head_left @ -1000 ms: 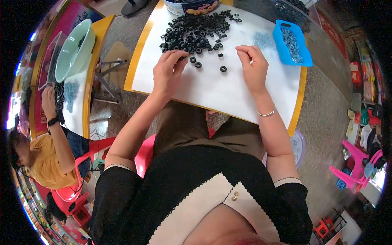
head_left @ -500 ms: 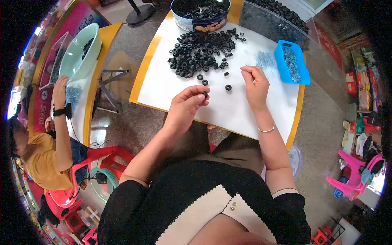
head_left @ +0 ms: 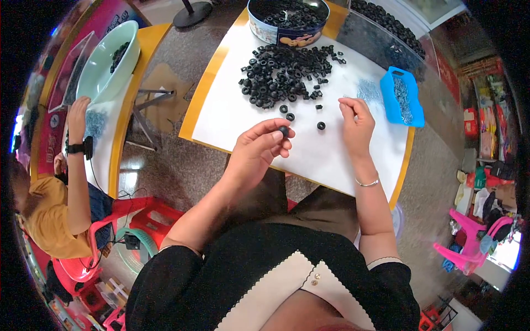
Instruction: The person assembles small components by picking up black rubber rings and inserting small metal pins into them by hand.
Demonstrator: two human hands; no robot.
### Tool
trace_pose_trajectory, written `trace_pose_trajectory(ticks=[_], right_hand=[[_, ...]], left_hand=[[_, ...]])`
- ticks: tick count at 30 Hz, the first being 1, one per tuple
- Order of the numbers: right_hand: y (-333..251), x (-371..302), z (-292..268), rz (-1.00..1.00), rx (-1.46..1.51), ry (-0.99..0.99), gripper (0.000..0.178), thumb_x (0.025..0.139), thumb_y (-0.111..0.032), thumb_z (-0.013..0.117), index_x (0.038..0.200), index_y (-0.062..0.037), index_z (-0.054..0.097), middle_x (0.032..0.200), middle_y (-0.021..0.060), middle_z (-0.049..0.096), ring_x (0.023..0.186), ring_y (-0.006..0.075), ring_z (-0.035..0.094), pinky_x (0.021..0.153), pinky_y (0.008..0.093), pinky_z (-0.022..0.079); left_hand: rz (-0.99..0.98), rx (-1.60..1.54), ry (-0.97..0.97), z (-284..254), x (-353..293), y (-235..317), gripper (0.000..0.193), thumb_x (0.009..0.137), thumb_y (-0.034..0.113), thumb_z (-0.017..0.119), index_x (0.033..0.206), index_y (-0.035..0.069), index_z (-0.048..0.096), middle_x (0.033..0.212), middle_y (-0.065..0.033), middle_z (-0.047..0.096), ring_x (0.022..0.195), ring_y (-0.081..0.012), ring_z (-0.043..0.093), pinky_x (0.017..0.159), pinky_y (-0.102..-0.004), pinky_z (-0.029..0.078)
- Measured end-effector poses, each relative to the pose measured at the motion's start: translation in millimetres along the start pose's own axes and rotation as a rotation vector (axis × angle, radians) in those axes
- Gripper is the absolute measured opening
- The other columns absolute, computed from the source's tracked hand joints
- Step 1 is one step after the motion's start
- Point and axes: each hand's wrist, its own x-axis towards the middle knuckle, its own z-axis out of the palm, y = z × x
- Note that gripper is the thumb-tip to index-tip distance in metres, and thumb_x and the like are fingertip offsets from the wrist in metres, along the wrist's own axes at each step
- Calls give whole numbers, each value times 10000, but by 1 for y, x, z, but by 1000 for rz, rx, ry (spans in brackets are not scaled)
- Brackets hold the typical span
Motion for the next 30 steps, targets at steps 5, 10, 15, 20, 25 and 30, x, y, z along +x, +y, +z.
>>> trace_pose_trajectory(ticks=[5,10,15,20,25,30], right_hand=[[1,1,1,-54,-26,55,76,822,-28,609,874,-28,665,781,35,596,649,94,518,581,218,414],[6,1,0,-74,-2,87,80,821,-31,605,873,-30,667,777,27,590,657,96,513,595,218,416],[9,0,-3,-19,-27,29,97,855,-56,590,905,-8,658,853,27,605,777,84,538,688,207,417],[8,0,-5,-11,-25,48,98,855,-54,589,906,-10,659,842,24,599,762,81,528,685,205,414],[12,-2,-16,23,-74,101,92,849,-47,592,902,-11,659,823,14,585,743,72,513,670,196,407],[8,6,-27,-28,6,364,86,842,-36,604,910,-13,652,851,1,586,745,71,514,667,203,419]], left_hand=[[46,-49,34,-5,5,1,251,897,17,481,1129,-43,557,1021,-143,608,813,-167,596,716,-267,513],[21,-125,-20,-6,5,5,299,894,43,501,1187,-18,521,1059,-157,603,809,-151,600,718,-244,532],[13,-241,-75,-5,2,5,285,894,34,496,1172,-22,521,1028,-151,613,787,-152,613,697,-238,549],[-67,-408,-146,-7,1,2,282,886,47,511,1162,-10,502,1017,-150,614,764,-149,607,669,-226,553],[-78,-437,-162,-9,6,-6,288,877,59,531,1159,0,510,1010,-153,618,769,-147,610,660,-216,552],[-43,-407,-134,-16,1,-3,315,883,92,546,1180,0,500,993,-153,616,774,-157,615,665,-221,548]])
